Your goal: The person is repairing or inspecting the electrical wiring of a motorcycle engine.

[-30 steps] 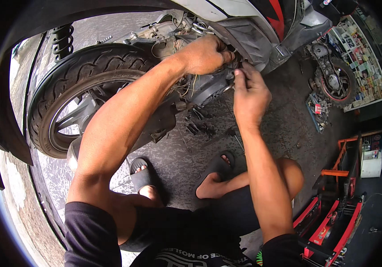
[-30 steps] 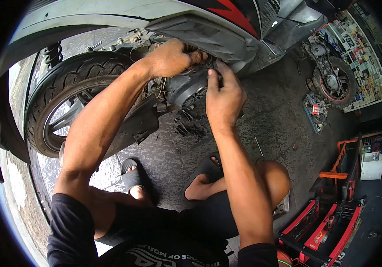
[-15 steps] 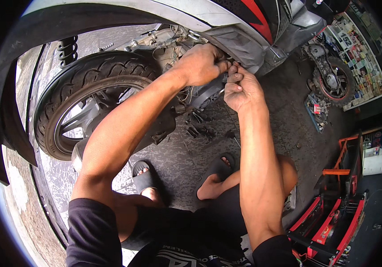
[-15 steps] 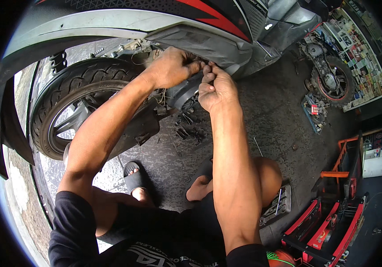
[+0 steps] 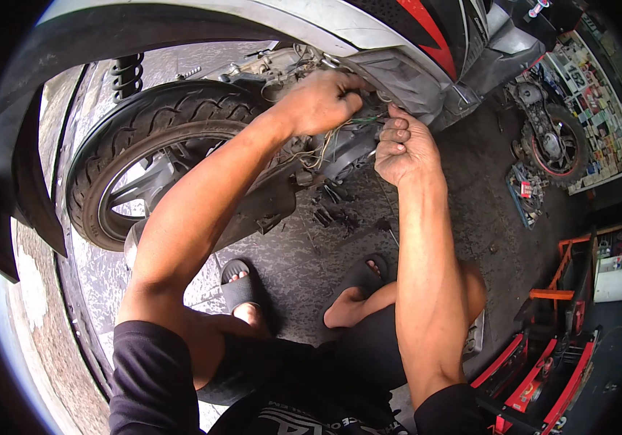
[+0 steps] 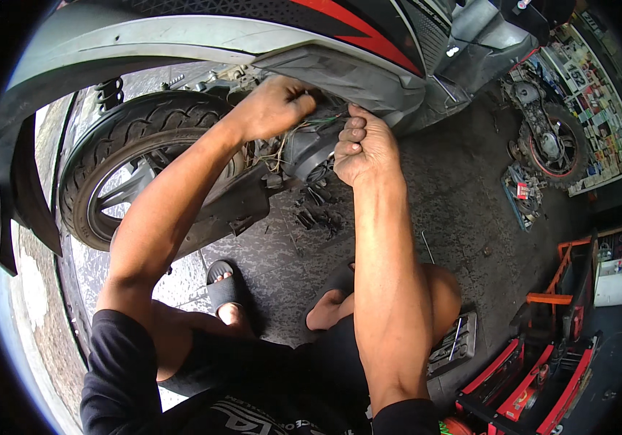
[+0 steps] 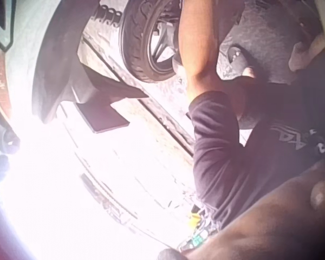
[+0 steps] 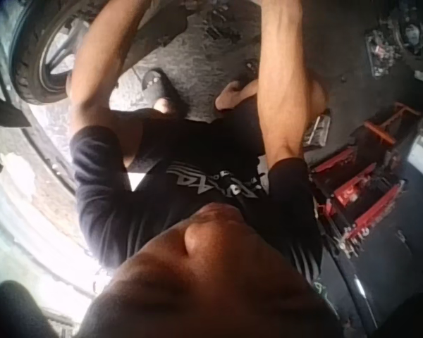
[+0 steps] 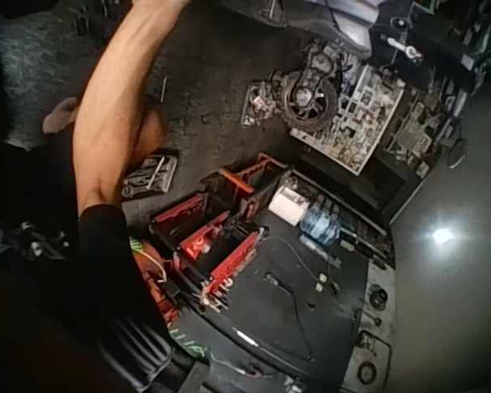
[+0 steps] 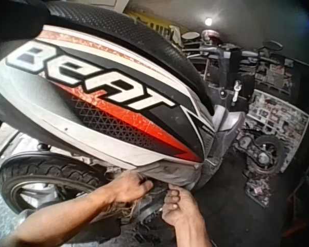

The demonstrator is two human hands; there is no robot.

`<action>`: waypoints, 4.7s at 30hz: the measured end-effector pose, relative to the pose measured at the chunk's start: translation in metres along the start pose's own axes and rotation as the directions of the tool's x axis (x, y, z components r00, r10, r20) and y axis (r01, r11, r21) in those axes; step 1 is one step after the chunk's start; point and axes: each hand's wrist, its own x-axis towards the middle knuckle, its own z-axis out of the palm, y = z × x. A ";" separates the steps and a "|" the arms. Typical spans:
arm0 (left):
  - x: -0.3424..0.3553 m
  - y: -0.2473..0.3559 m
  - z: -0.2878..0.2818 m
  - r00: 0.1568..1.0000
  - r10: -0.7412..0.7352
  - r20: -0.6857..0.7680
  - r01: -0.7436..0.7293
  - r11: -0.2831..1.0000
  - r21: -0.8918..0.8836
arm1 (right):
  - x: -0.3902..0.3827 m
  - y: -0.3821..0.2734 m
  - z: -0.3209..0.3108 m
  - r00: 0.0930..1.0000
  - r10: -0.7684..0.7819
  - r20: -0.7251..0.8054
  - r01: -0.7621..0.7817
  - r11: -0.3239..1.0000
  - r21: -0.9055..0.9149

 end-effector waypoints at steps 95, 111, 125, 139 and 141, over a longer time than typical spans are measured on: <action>0.037 -0.003 -0.012 0.942 -0.061 0.330 -0.031 0.963 0.267 | -0.013 0.014 -0.013 0.932 -0.361 -0.020 0.304 0.812 -0.498; 0.015 -0.011 0.020 0.928 -0.130 0.348 0.033 0.961 0.273 | 0.014 0.024 -0.041 0.653 -0.678 0.337 0.616 0.217 -0.757; 0.017 -0.029 0.022 0.928 -0.154 0.339 0.147 0.988 0.047 | 0.005 0.037 -0.027 0.647 -0.751 0.135 0.525 0.310 -0.793; -0.007 0.000 0.017 0.981 0.045 0.187 -0.069 0.990 0.124 | -0.026 0.047 -0.014 0.286 -0.906 0.313 0.490 -0.142 -0.860; -0.016 0.007 0.019 0.979 0.050 0.200 -0.095 0.971 0.221 | -0.026 0.046 -0.015 0.301 -0.896 0.328 0.451 -0.170 -0.876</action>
